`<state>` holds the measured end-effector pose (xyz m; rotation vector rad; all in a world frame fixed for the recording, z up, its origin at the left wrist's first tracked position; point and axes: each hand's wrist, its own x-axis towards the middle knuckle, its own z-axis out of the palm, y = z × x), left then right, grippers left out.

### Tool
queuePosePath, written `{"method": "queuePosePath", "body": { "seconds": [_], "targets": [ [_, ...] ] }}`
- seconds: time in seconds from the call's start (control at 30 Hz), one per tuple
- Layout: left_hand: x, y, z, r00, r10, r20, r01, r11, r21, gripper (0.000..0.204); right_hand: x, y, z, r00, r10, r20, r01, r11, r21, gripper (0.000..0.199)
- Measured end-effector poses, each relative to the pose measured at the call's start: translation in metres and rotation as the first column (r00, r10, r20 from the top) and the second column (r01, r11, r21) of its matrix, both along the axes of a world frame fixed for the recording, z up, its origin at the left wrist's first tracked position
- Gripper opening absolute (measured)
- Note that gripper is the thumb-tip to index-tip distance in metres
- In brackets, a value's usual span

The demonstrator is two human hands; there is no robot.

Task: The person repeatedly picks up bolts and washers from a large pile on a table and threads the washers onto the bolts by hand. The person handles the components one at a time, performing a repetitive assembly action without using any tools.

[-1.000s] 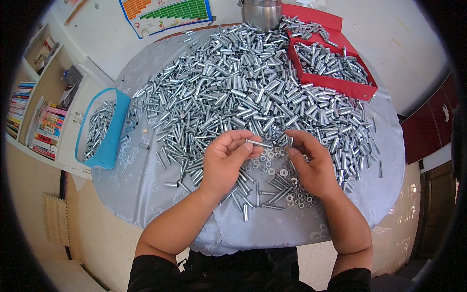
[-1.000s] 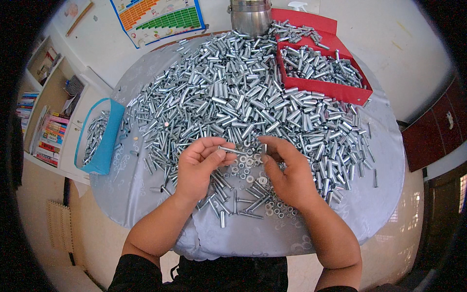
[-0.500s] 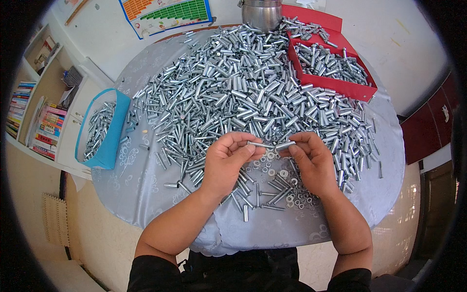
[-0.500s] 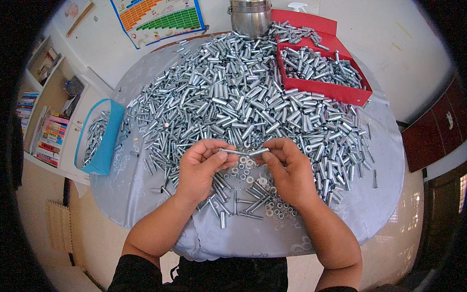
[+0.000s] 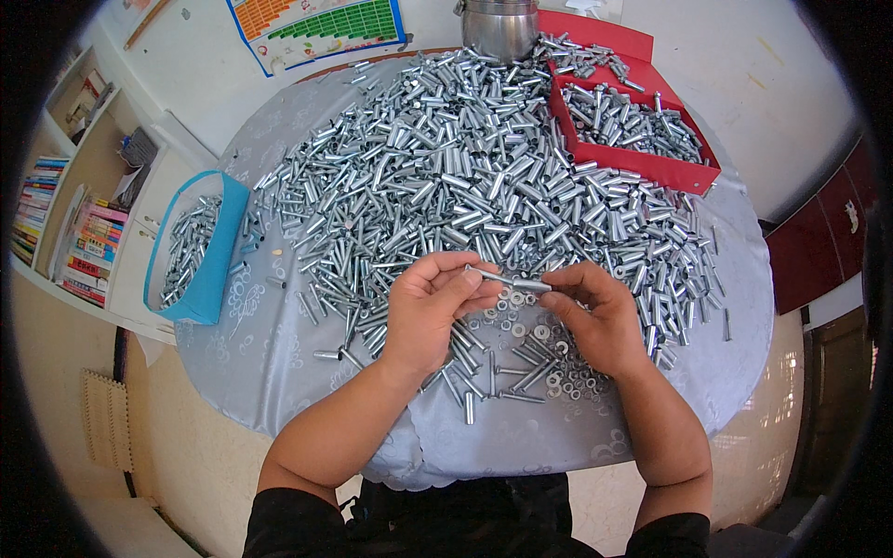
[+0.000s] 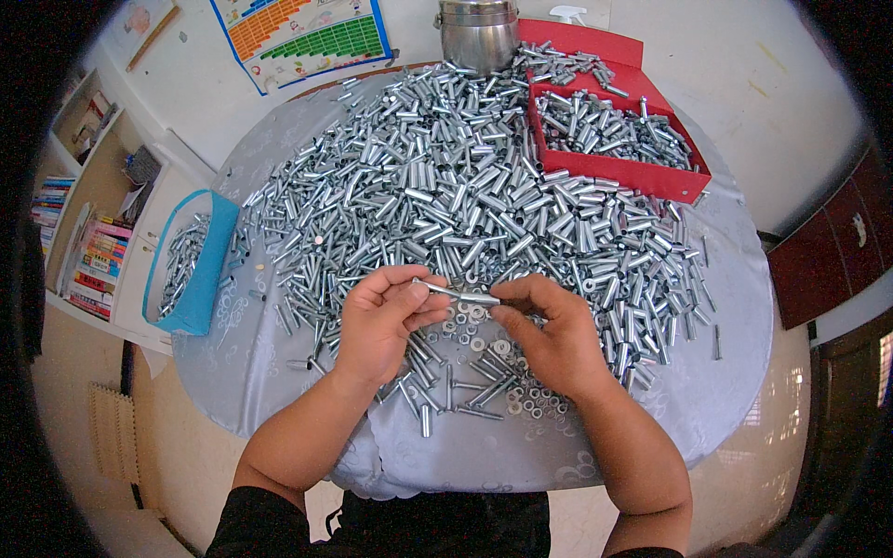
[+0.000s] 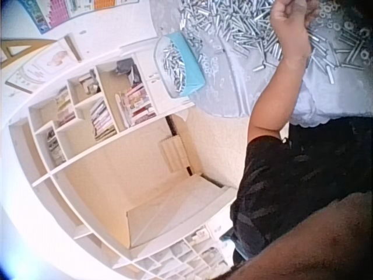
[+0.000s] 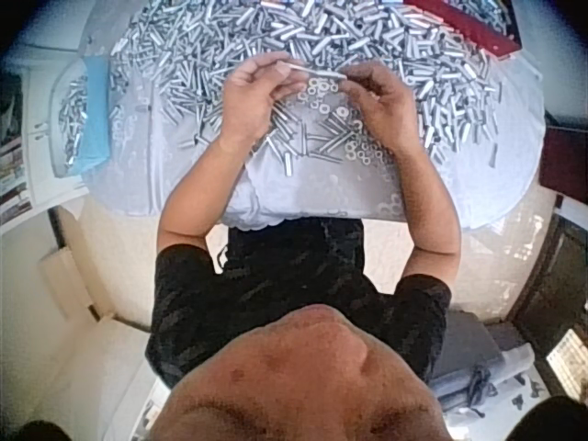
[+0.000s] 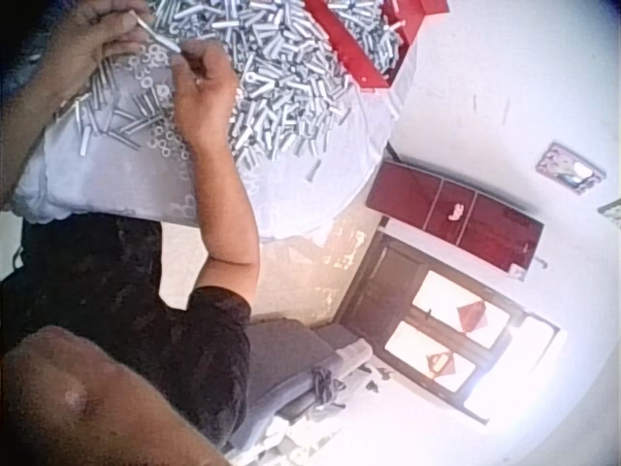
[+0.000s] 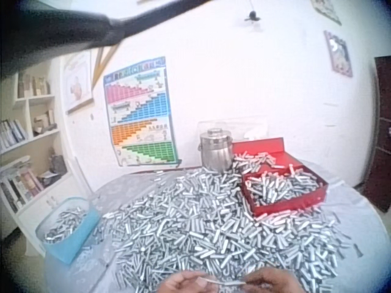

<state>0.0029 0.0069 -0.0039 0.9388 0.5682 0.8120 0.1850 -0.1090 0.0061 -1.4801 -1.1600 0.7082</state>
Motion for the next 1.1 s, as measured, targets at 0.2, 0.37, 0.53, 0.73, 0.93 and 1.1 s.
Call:
{"method": "queuePosePath", "body": {
  "seconds": [0.2, 0.37, 0.53, 0.73, 0.93, 1.1],
  "targets": [
    [-0.001, -0.003, 0.0, 0.995, 0.007, -0.098, 0.001, 0.997, 0.082, 0.02, 0.0, 0.0, -0.007, 0.991, -0.009, -0.13, 0.011, 1.0, 0.012, 0.019],
    [-0.001, -0.008, 0.004, 0.977, -0.079, -0.199, 0.116, 0.977, 0.18, 0.024, 0.001, -0.002, -0.003, 0.993, -0.038, -0.112, 0.037, 0.999, -0.01, 0.019],
    [-0.001, -0.01, 0.001, 0.969, -0.111, -0.219, 0.167, 0.952, 0.255, 0.027, 0.003, 0.001, 0.009, 0.985, -0.026, 0.168, 0.015, 0.998, 0.064, 0.017],
    [0.0, -0.011, 0.002, 0.964, -0.171, -0.202, 0.213, 0.954, 0.21, 0.03, 0.002, -0.002, 0.009, 0.999, -0.007, 0.052, 0.007, 1.0, -0.01, 0.016],
    [-0.002, -0.011, 0.003, 0.961, -0.214, -0.173, 0.253, 0.936, 0.246, 0.027, 0.001, -0.003, 0.007, 0.995, 0.038, 0.088, -0.043, 0.997, 0.061, 0.015],
    [-0.001, -0.009, 0.002, 0.969, -0.181, -0.17, 0.221, 0.939, 0.264, 0.021, 0.001, -0.003, 0.013, 0.969, 0.02, 0.245, -0.038, 0.997, 0.069, 0.013]
  ]
}}
